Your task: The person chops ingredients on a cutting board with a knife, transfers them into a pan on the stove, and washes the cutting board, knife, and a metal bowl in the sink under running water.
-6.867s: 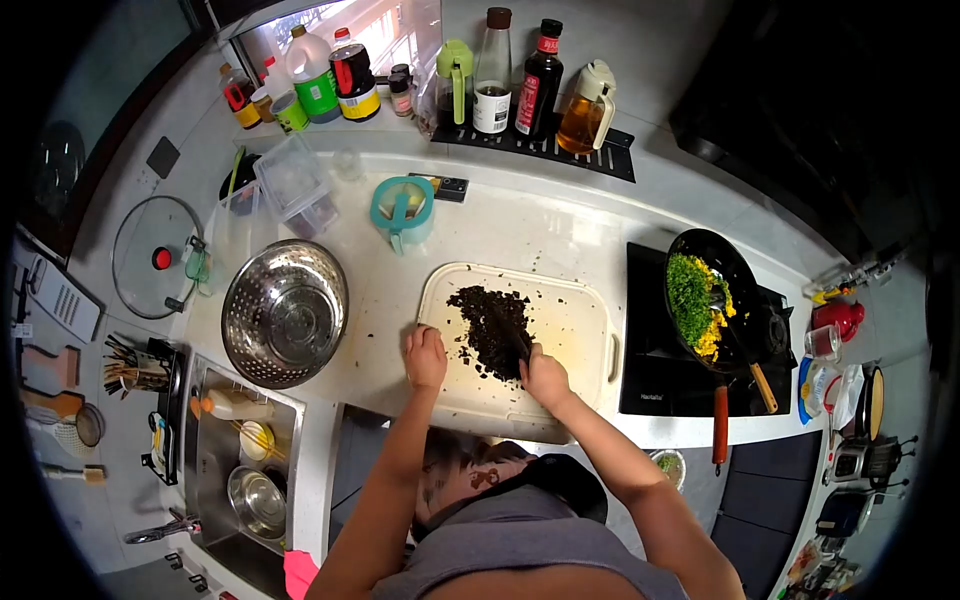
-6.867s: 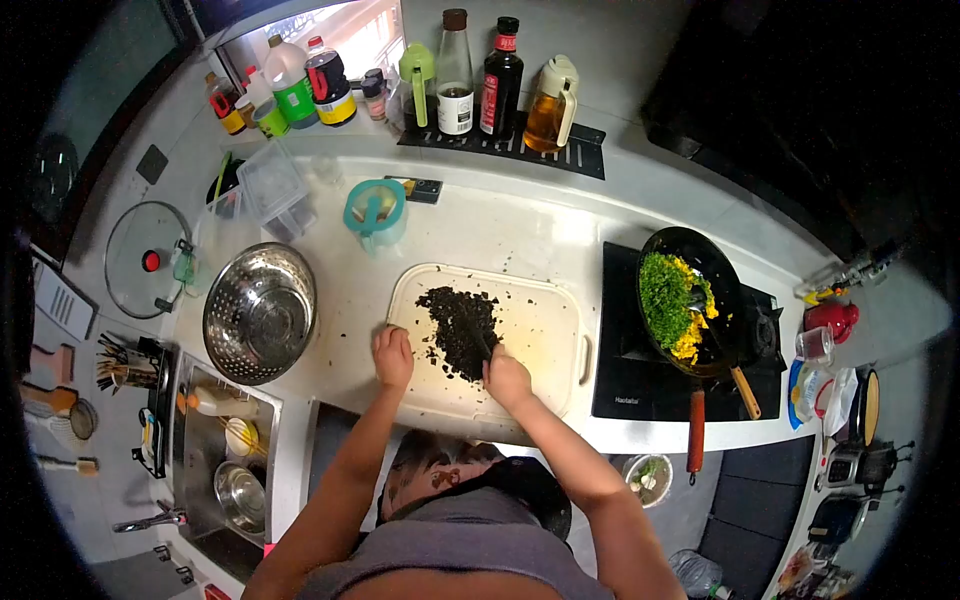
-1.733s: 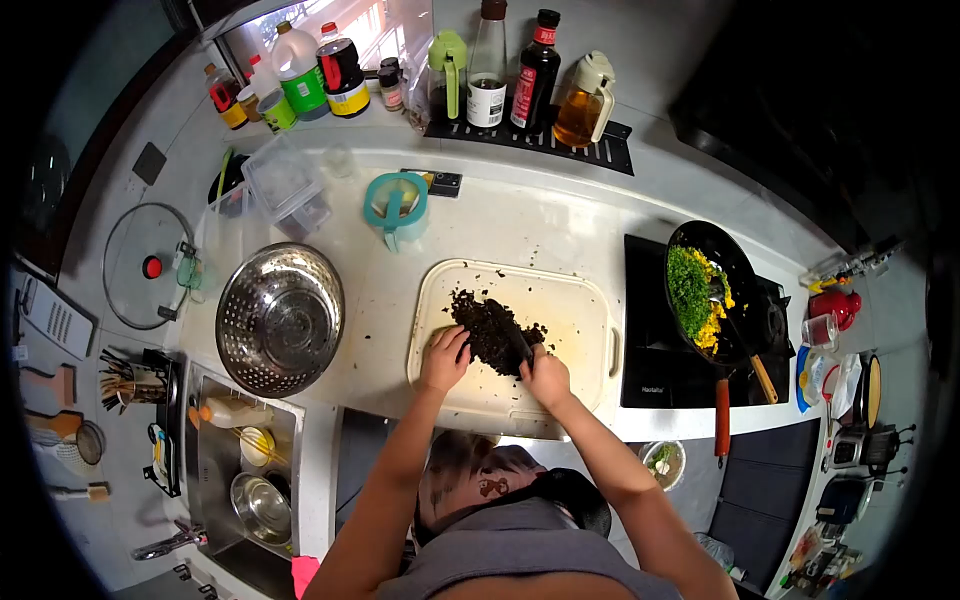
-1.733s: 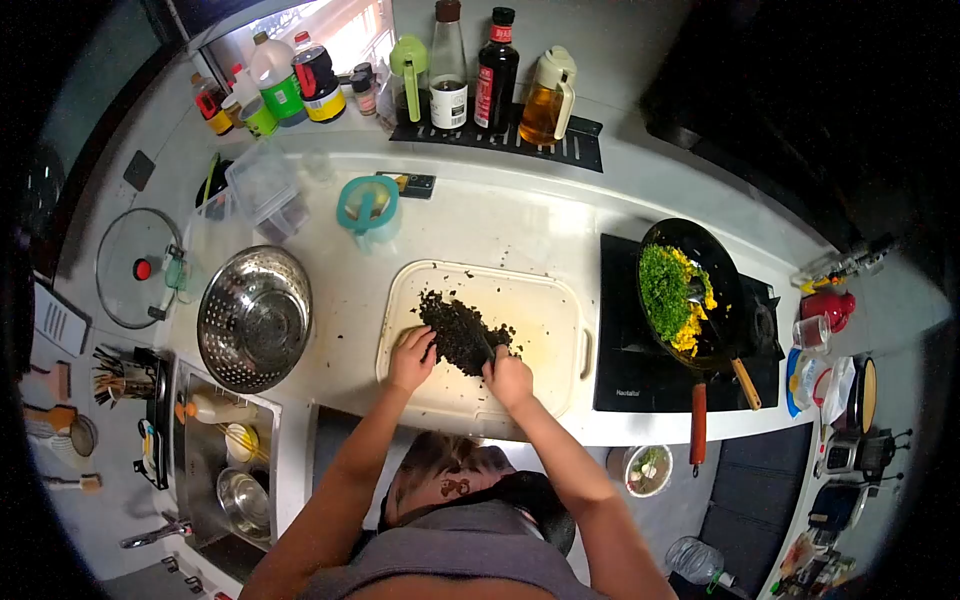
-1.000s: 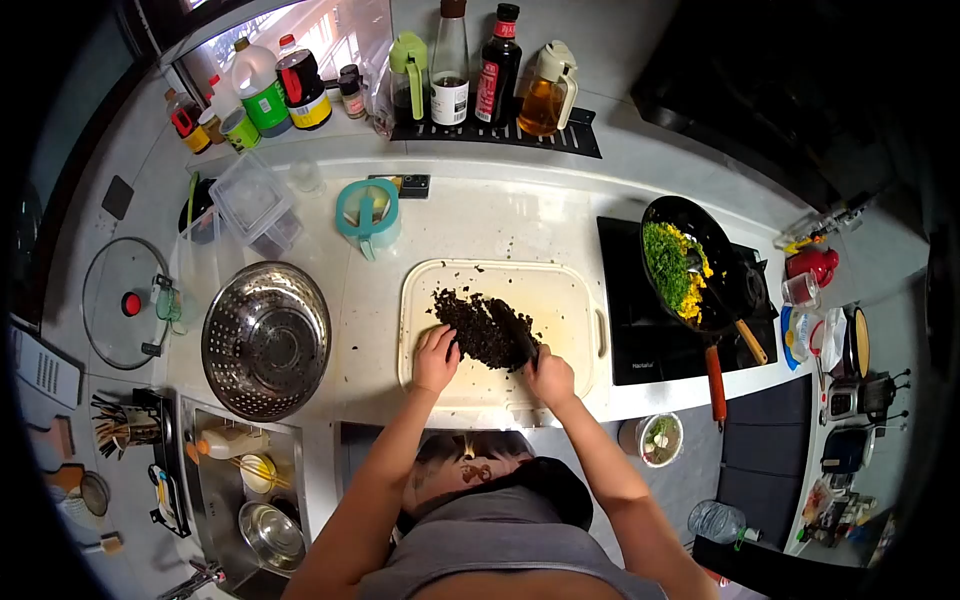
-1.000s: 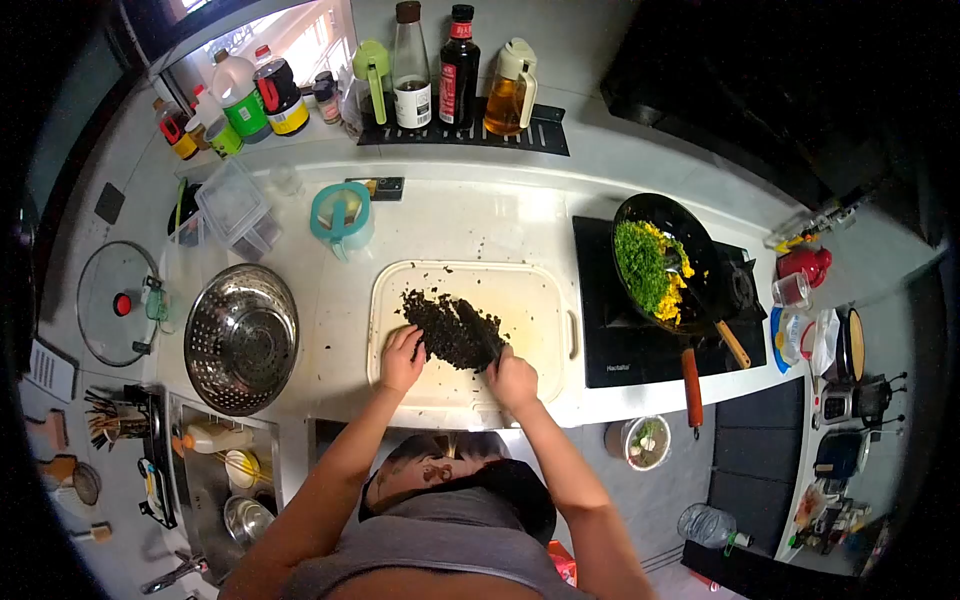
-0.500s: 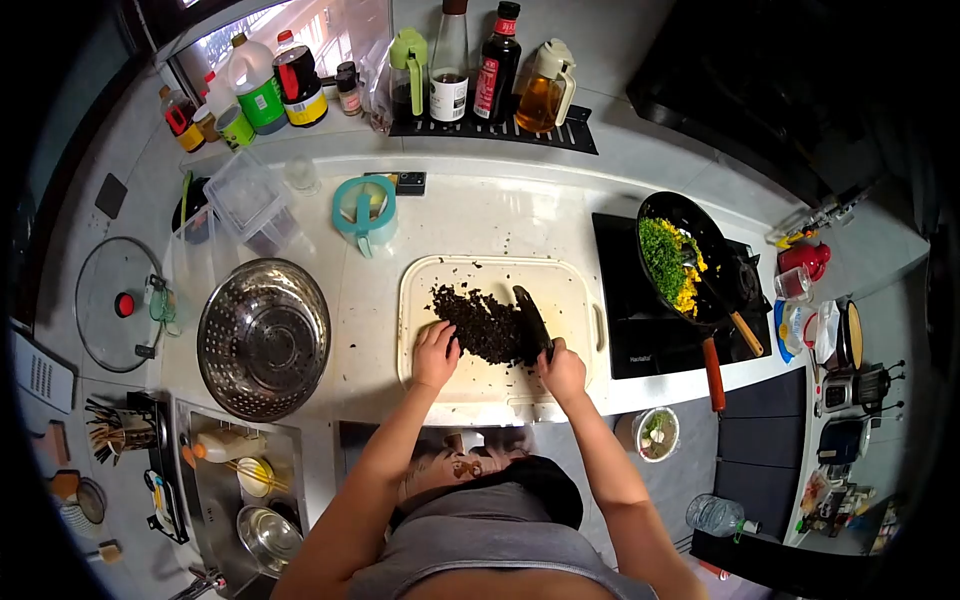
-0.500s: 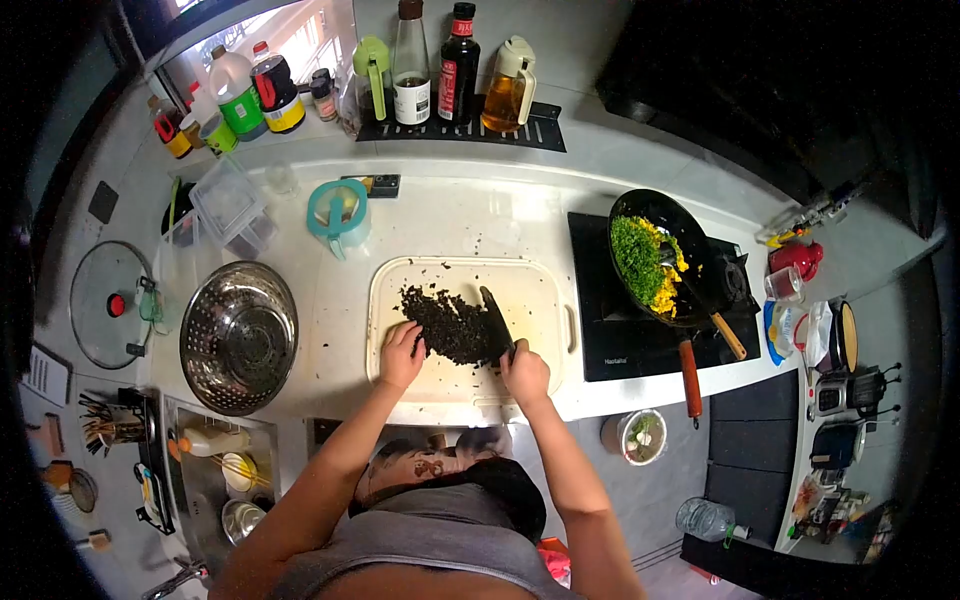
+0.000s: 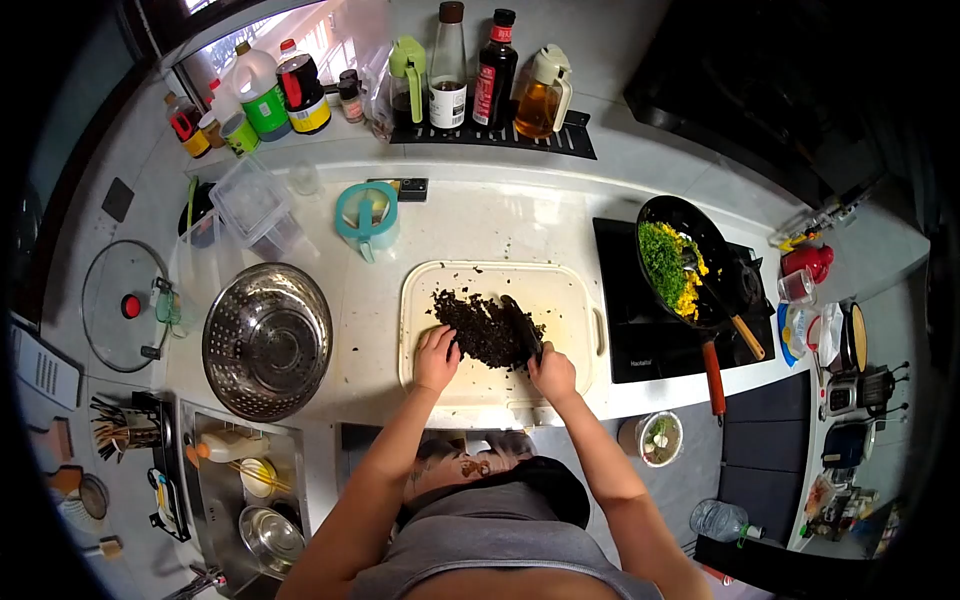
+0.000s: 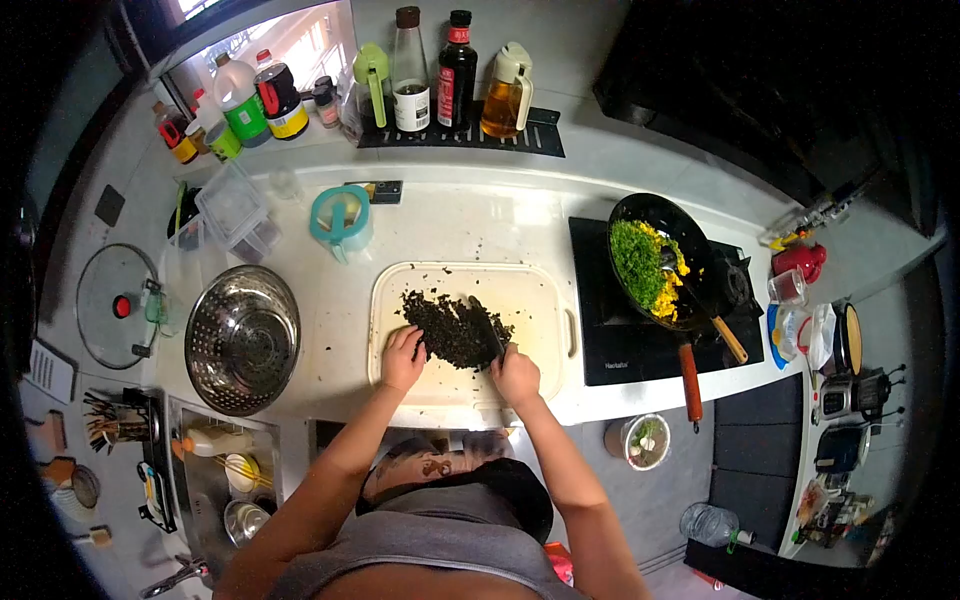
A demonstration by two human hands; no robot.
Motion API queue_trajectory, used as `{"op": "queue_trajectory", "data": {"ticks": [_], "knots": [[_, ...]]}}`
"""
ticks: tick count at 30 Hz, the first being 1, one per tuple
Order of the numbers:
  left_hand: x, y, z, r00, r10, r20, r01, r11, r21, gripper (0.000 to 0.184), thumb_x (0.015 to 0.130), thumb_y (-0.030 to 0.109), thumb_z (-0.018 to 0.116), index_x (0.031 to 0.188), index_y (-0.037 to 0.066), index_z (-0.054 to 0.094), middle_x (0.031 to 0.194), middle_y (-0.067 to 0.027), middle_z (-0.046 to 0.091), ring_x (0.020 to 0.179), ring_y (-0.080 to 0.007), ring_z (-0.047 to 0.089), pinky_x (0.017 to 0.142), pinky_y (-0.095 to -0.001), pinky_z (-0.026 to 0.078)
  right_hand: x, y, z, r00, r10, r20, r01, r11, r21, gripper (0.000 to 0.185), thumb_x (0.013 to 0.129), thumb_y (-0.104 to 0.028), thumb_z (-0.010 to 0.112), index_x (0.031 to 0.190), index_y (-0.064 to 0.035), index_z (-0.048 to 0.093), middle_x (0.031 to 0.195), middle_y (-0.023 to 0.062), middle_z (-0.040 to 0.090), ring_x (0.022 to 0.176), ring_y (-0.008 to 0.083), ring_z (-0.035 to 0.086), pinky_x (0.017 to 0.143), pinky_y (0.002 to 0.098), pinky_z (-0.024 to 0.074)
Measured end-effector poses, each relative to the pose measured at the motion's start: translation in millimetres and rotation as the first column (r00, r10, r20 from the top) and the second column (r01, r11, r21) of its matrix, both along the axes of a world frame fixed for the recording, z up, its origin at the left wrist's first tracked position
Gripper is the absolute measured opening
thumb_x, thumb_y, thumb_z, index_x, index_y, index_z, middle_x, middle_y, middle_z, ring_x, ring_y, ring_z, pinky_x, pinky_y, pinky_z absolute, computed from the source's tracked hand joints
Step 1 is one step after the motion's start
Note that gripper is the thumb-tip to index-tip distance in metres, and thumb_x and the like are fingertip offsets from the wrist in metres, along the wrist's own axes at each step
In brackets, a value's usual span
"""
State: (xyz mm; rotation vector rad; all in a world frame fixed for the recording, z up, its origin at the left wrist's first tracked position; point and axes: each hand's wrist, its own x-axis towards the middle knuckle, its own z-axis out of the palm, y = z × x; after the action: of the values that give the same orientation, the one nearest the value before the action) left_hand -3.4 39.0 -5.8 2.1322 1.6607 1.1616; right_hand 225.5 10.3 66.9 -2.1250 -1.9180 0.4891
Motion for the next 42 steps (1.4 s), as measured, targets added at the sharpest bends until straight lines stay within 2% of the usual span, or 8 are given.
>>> {"op": "queue_trajectory", "data": {"ticks": [13,16,25,29,35,38,41,42], "knots": [[1.7,-1.3,4.0,1.0,-0.007,0.009,0.007,1.0,-0.002,0.022,0.076,0.009,0.059,0.097,0.001,0.062,0.106,-0.0129,0.057,0.099,-0.0303,0.052,0.086,-0.0376,0.044,-17.4,7.2,19.8,0.998,0.061,-0.011,-0.061,0.998,0.022,0.023,0.079,-0.022,0.056,0.082,-0.0001,0.048,0.064,0.0208,0.06,0.06,0.0369,0.06,0.057,0.0451,0.0497],[-0.1,-1.2,0.8,1.0,-0.006,0.002,0.006,1.0,-0.015,0.024,0.078,0.014,0.058,0.099,0.003,0.062,0.108,-0.01,0.057,0.101,-0.0284,0.051,0.087,-0.0375,0.044,-20.5,9.1,11.4,0.997,0.075,0.0,-0.075,0.997,0.018,0.023,0.079,-0.022,0.056,0.082,-0.0002,0.049,0.063,0.0206,0.06,0.06,0.0366,0.06,0.057,0.0451,0.0497],[-1.3,-0.8,1.4,1.0,-0.01,-0.013,0.01,1.0,-0.012,0.023,0.078,0.013,0.058,0.098,0.003,0.062,0.108,-0.0101,0.057,0.1,-0.0286,0.052,0.087,-0.0375,0.044,-31.7,16.9,22.7,0.993,0.113,-0.032,-0.113,0.994,0.004,0.024,0.079,-0.022,0.056,0.085,-0.0004,0.049,0.064,0.0194,0.06,0.06,0.0355,0.061,0.057,0.0446,0.0503],[-1.2,-0.6,3.6,1.0,-0.012,0.002,0.012,1.0,-0.011,0.023,0.078,0.012,0.058,0.098,0.002,0.062,0.107,-0.0111,0.057,0.1,-0.0292,0.052,0.087,-0.0378,0.044,-38.1,12.7,1.6,0.991,0.135,0.002,-0.135,0.99,-0.049,0.024,0.079,-0.022,0.056,0.086,-0.0004,0.05,0.063,0.0194,0.06,0.06,0.0355,0.061,0.056,0.045,0.0503],[0.2,-1.8,6.0,0.999,-0.01,0.031,0.01,1.0,-0.003,0.022,0.078,0.01,0.059,0.097,0.001,0.062,0.105,-0.0125,0.058,0.099,-0.0305,0.053,0.086,-0.0388,0.044,-42.9,19.5,28.9,0.985,0.172,-0.012,-0.172,0.985,-0.012,0.025,0.078,-0.023,0.057,0.086,0.0001,0.049,0.064,0.0193,0.06,0.06,0.0359,0.061,0.055,0.0451,0.0501],[-3.3,-0.7,3.2,0.993,-0.006,0.114,-0.001,0.998,0.057,0.018,0.079,0.006,0.057,0.095,0.0,0.062,0.104,-0.0124,0.059,0.095,-0.0286,0.055,0.08,-0.0357,0.047,-47.2,17.5,35.6,0.973,0.227,-0.039,-0.228,0.974,-0.009,0.026,0.078,-0.023,0.057,0.086,0.0005,0.05,0.064,0.0193,0.06,0.059,0.0356,0.061,0.055,0.0449,0.0501],[-8.9,-4.0,8.2,0.929,0.102,0.356,-0.078,0.994,-0.081,0.015,0.082,0.002,0.055,0.095,0.0,0.062,0.102,-0.0118,0.059,0.088,-0.0251,0.058,0.073,-0.0309,0.05,-51.7,18.1,30.6,0.958,0.284,-0.037,-0.285,0.958,-0.042,0.028,0.078,-0.023,0.057,0.089,0.0015,0.05,0.063,0.0201,0.06,0.06,0.0365,0.06,0.055,0.0453,0.0495],[-12.3,-2.5,5.0,0.942,0.122,0.314,-0.14,0.99,0.036,0.015,0.084,0.002,0.053,0.097,0.001,0.062,0.103,-0.0111,0.06,0.084,-0.0221,0.059,0.067,-0.0273,0.05,-53.9,18.6,25.9,0.953,0.301,-0.036,-0.302,0.951,-0.06,0.028,0.078,-0.023,0.057,0.09,0.0018,0.05,0.063,0.0205,0.059,0.06,0.037,0.06,0.056,0.0455,0.0492]]}}
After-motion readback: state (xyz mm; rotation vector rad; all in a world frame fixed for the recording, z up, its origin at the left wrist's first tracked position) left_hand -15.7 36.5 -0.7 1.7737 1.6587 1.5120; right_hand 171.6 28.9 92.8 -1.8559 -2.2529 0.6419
